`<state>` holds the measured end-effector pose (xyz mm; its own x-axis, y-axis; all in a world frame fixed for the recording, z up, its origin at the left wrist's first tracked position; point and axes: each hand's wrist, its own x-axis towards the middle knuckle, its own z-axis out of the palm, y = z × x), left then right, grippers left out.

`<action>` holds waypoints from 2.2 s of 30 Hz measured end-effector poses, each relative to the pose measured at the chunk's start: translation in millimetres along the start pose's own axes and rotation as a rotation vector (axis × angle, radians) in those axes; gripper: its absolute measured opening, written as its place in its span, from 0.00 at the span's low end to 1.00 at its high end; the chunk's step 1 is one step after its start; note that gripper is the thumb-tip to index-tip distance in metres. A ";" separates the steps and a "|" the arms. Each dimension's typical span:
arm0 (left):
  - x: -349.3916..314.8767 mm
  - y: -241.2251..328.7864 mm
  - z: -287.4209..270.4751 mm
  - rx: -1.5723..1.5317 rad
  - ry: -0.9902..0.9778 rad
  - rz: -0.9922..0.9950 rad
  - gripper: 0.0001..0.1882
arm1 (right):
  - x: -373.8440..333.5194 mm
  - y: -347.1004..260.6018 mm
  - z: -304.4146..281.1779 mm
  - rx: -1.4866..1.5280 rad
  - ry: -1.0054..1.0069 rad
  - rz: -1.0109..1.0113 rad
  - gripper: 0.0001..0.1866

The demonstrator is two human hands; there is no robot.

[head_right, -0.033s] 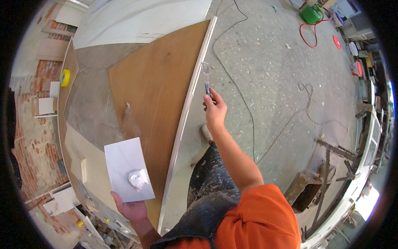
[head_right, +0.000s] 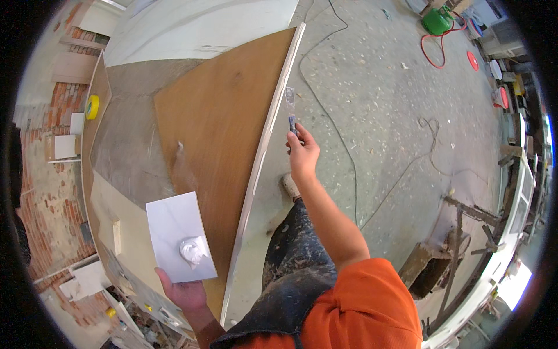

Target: The person applies a white paste to the edge of a wooden board using a putty knife, then places a thin wooden strip along the edge and presses it into place. The person repeats this process on multiple sections of the board.

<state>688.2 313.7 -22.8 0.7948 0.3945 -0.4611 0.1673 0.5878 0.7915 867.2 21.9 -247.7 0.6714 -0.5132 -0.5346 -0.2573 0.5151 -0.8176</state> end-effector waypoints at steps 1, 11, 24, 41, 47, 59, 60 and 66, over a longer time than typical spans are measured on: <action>-2.6 0.5 -3.7 0.020 -0.021 0.017 0.37 | 1.6 1.8 -4.1 0.022 0.021 0.005 0.23; -20.1 28.7 -76.9 -0.242 -0.188 0.013 0.33 | -192.9 -113.3 -22.3 -0.585 -1.107 -0.343 0.17; -72.3 54.4 -171.8 -0.294 -0.158 0.123 0.31 | -358.1 -95.4 -2.8 -1.041 -1.290 -0.706 0.17; -65.0 24.5 -145.6 -0.179 -0.079 -0.001 0.35 | -119.0 -8.9 -60.5 0.123 -0.345 0.099 0.22; -45.9 27.7 -117.8 -0.101 -0.020 -0.020 0.36 | -92.6 13.2 -30.7 0.133 -0.219 0.081 0.22; -43.5 27.8 -98.3 -0.108 0.092 -0.022 0.37 | -94.2 47.1 -16.9 -0.054 -0.073 0.033 0.23; -45.2 27.2 -96.0 -0.098 0.105 -0.016 0.37 | -95.0 49.9 -19.4 -0.050 -0.065 0.027 0.23; -50.9 24.3 -101.5 -0.140 0.141 0.014 0.36 | -92.4 54.1 -22.2 -0.120 -0.015 0.022 0.23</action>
<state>592.6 379.6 -20.8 0.7052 0.4926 -0.5099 0.0660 0.6704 0.7390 775.8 81.9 -247.3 0.6745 -0.4919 -0.5505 -0.3530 0.4399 -0.8257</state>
